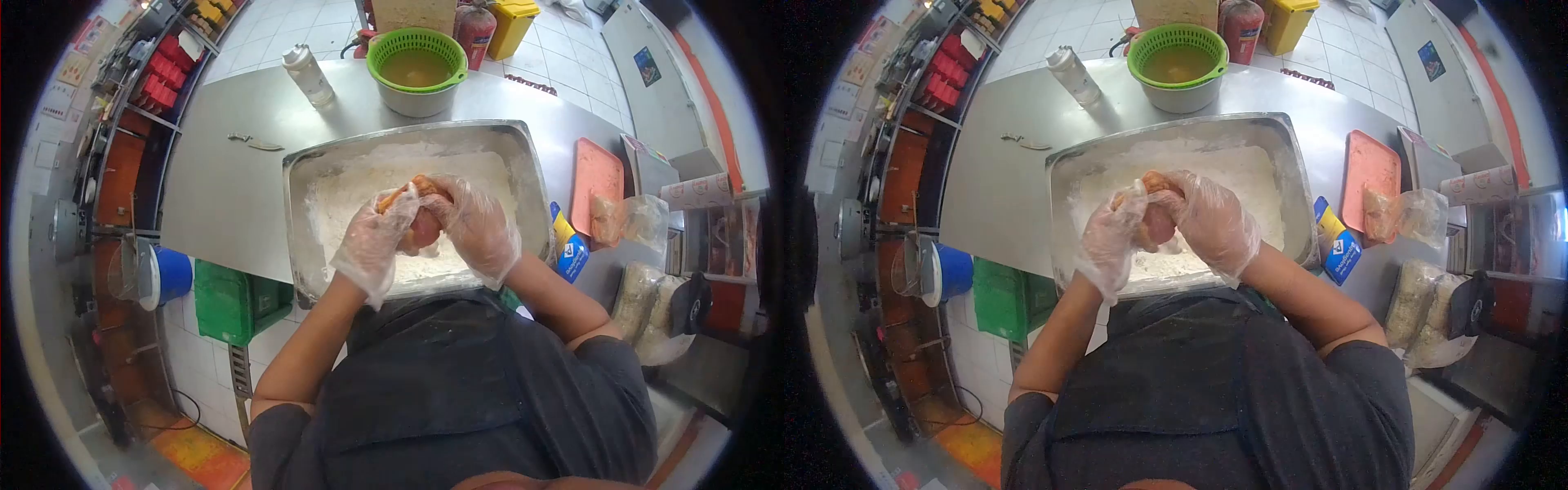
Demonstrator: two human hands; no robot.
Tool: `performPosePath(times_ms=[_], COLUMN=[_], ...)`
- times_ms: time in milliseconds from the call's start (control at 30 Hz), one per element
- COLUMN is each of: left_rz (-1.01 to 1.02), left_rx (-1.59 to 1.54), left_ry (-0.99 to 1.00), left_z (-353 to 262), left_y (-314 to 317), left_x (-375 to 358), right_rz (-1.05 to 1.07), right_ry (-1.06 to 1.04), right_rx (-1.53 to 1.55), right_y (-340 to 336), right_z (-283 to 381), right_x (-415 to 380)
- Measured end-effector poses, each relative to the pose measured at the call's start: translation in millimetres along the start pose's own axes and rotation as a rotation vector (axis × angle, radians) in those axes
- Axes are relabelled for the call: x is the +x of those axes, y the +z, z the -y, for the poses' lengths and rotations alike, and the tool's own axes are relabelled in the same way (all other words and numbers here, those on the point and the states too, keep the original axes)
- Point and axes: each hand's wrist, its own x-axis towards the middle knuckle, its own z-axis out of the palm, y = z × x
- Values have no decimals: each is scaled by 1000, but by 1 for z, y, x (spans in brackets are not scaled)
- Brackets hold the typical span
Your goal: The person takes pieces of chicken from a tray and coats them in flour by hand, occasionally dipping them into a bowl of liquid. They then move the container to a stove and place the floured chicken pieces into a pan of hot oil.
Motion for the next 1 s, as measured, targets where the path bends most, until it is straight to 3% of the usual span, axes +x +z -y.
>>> performPosePath(times_ms=[100, 200, 233, 300, 367, 433, 500, 567, 633, 700, 733, 767, 800, 833, 867, 900, 933, 967, 1000], left_rz=[58, -59, -86, -112, 8, 31, 56, 15, 27, 29, 31, 35, 34, 28, 25, 29, -35, -95, -86], left_rx=[6, -51, 254, 564, -42, -15, 13, 944, 893, 841, 645, 447, 453, 203, -47, -41, -10, 20, 23], left_ry=[126, 218, 455, 690, 334, 324, 310, 350, 228, 98, 7, -72, -72, -86, -101, -104, 28, 162, 161], left_z=[23, 32, 41, 38, 32, 36, 28, 5, -7, -7, -7, -7, -3, 3, 6, 7, 7, 7, 11], left_y=[-17, -21, -28, -23, -13, -18, -21, -25, -13, -6, -2, 2, 0, -4, -6, -6, -5, -3, -4], left_x=[8, 17, 27, 27, 18, 15, 13, 8, 4, -2, -2, -1, 2, 8, 12, 12, 13, 15, 19], right_rz=[31, 82, 79, 68, 40, 12, 24, 125, 231, 271, -18, -23, 51, 122, 116, 117, 116, 107, 6], right_ry=[72, 114, 113, -7, -59, -114, -36, 9, 65, 269, -439, -444, -113, 221, 219, 96, -25, -23, -112], right_rx=[149, 96, 96, 182, 111, 40, 90, 153, 217, 365, -172, -169, 202, 567, 570, 289, 5, 3, -34], right_y=[5, 4, 6, 10, 13, 12, 9, 5, -2, -13, 1, 0, -3, -4, -3, -1, 1, 6, 16], right_z=[4, 16, 17, 16, 10, 9, 8, 1, 0, 10, -33, -27, -15, -6, -2, 3, 5, 0, -12], right_x=[-3, -3, -4, -6, -8, -8, -5, 1, 4, 6, 7, 7, 5, 4, 3, 1, -1, -3, -6])
